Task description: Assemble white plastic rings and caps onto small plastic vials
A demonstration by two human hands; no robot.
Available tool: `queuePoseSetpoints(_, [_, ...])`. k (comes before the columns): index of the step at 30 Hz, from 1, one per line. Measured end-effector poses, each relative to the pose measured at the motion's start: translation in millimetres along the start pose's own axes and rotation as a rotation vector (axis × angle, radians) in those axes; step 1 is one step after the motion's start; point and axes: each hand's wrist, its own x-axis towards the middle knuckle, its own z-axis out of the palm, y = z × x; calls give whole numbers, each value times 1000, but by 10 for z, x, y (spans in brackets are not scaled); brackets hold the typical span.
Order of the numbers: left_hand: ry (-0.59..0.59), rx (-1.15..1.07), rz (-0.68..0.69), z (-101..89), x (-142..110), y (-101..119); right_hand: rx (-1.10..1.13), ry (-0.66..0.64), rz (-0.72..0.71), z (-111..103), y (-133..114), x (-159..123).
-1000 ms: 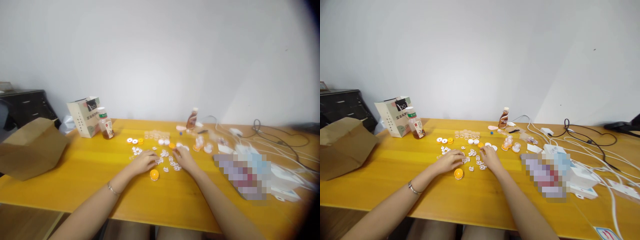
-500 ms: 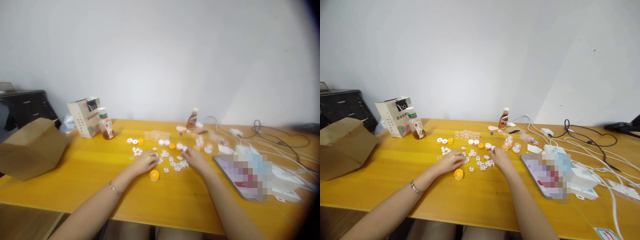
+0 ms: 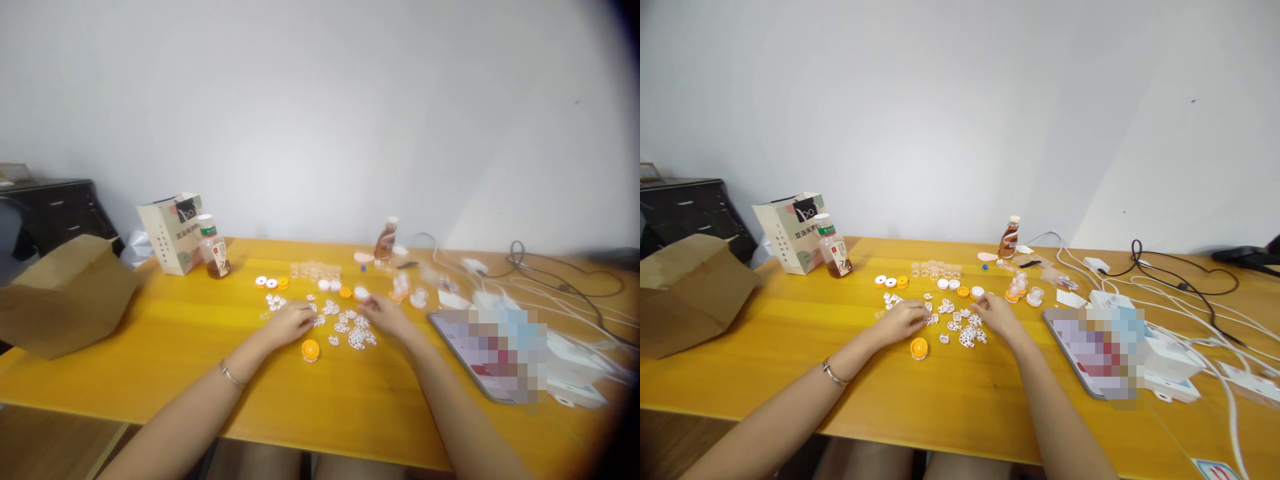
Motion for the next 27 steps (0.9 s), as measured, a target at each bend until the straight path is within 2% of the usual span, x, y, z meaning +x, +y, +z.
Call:
queuePoseSetpoints(4, [6, 5, 7, -19, -14, 24, -16, -162, 6, 19, 73, 10])
queuePoseSetpoints(12, [-4, -55, 29, -13, -12, 42, 98, -174, -40, 157, 16, 10])
queuePoseSetpoints(17, [-17, -1, 37, -5, 15, 33, 187, -146, -26, 151, -37, -7])
queuePoseSetpoints(24, [-3, 68, 54, 8, 30, 57, 137, -34, -38, 118, -106, -3])
queuePoseSetpoints(27, [3, 84, 55, 18, 39, 63, 180, 19, -45, 139, -131, -7])
